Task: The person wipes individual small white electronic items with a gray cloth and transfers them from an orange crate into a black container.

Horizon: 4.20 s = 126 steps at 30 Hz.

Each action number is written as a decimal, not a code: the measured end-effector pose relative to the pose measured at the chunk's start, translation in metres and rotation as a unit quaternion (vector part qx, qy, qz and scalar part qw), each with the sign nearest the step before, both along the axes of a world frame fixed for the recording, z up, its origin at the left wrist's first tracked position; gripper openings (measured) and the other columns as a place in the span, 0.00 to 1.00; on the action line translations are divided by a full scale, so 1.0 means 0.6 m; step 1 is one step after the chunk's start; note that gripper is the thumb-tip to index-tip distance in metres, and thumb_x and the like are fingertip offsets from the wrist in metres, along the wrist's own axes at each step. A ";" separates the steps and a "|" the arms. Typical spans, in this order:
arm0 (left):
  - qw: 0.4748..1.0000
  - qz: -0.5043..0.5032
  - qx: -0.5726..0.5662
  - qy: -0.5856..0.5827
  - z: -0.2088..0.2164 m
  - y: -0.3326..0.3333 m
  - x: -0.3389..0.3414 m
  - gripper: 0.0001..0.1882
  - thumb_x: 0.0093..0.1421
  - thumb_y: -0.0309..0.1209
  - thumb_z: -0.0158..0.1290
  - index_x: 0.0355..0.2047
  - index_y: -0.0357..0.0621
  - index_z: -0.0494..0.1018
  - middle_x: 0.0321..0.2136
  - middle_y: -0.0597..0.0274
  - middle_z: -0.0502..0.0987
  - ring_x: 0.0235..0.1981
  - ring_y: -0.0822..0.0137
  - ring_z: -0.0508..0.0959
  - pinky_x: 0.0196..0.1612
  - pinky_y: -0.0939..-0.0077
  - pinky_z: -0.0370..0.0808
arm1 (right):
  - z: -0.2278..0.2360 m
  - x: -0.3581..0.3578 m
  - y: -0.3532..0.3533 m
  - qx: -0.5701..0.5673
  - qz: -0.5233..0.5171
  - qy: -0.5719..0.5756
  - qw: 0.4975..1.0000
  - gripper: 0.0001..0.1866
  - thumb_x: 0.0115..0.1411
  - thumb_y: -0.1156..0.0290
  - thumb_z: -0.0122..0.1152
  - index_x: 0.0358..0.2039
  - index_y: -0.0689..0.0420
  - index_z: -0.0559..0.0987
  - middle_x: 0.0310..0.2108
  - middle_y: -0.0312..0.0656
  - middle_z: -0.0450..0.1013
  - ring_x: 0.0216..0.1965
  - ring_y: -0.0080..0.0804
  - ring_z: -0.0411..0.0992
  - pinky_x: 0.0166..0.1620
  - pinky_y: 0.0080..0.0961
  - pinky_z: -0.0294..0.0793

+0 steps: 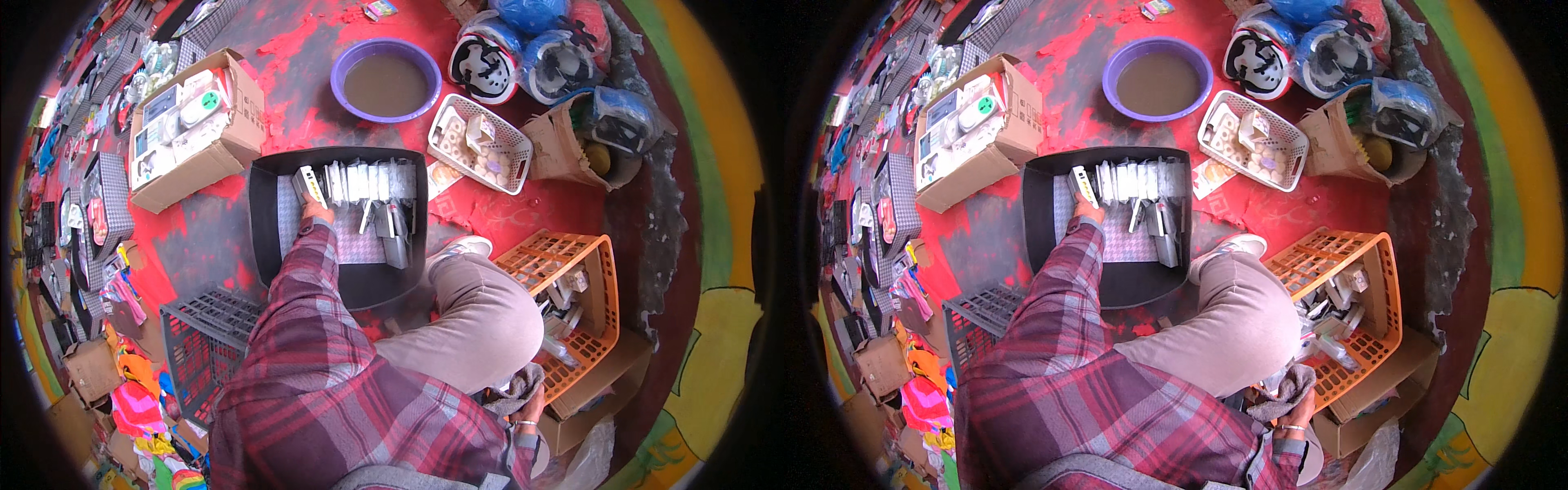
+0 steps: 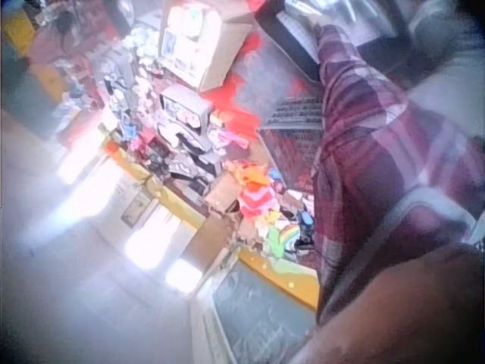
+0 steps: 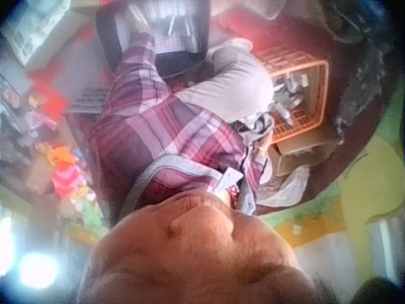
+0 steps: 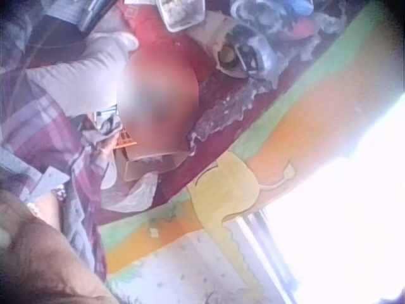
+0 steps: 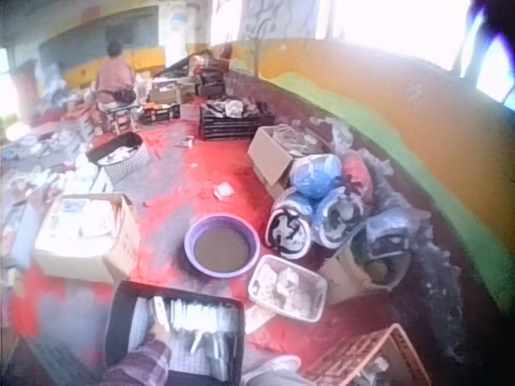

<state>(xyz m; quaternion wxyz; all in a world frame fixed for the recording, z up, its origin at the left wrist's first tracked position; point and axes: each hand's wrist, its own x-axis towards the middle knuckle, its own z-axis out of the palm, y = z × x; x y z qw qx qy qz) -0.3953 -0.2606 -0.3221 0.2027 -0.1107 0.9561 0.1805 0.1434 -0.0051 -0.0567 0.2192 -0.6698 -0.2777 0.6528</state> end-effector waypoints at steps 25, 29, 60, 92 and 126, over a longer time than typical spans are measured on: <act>0.973 0.214 -0.050 0.073 -0.002 -0.149 -0.001 0.15 0.51 0.30 0.53 0.39 0.40 0.68 0.37 0.45 0.75 0.39 0.48 0.76 0.40 0.57 0.73 | -0.013 -0.006 -0.002 -0.010 0.016 0.024 1.000 0.20 0.62 0.56 0.44 0.46 0.57 0.72 0.42 0.39 0.72 0.43 0.34 0.71 0.46 0.32 0.72; 0.971 0.231 -0.003 0.066 0.060 -0.133 -0.029 0.13 0.53 0.31 0.52 0.39 0.40 0.68 0.34 0.45 0.76 0.38 0.48 0.77 0.39 0.58 0.73 | 0.002 -0.034 -0.008 -0.011 0.013 0.045 0.999 0.21 0.62 0.56 0.44 0.47 0.57 0.71 0.44 0.39 0.72 0.44 0.35 0.70 0.48 0.32 0.71; 0.933 -0.260 0.249 0.023 0.219 0.146 0.153 0.18 0.53 0.43 0.50 0.24 0.39 0.75 0.24 0.48 0.76 0.30 0.50 0.77 0.33 0.61 0.70 | 0.022 0.053 -0.015 0.069 -0.090 0.188 0.976 0.17 0.60 0.59 0.50 0.44 0.56 0.74 0.39 0.40 0.74 0.39 0.33 0.72 0.42 0.30 0.74; 0.743 -0.614 0.155 -0.217 0.060 0.759 0.632 0.14 0.57 0.38 0.47 0.39 0.42 0.72 0.28 0.54 0.73 0.28 0.59 0.75 0.28 0.62 0.71 | 0.279 0.184 0.068 0.347 0.412 -0.581 0.611 0.25 0.41 0.45 0.54 0.34 0.50 0.73 0.34 0.43 0.70 0.42 0.46 0.66 0.55 0.42 0.57; 0.560 -0.229 0.420 -0.677 0.289 0.590 0.677 0.13 0.64 0.32 0.37 0.43 0.39 0.66 0.41 0.53 0.72 0.45 0.57 0.72 0.50 0.64 0.68 | 0.165 0.101 0.050 0.684 0.088 -0.134 0.711 0.08 0.61 0.73 0.45 0.34 0.61 0.74 0.30 0.37 0.70 0.35 0.25 0.68 0.41 0.19 0.69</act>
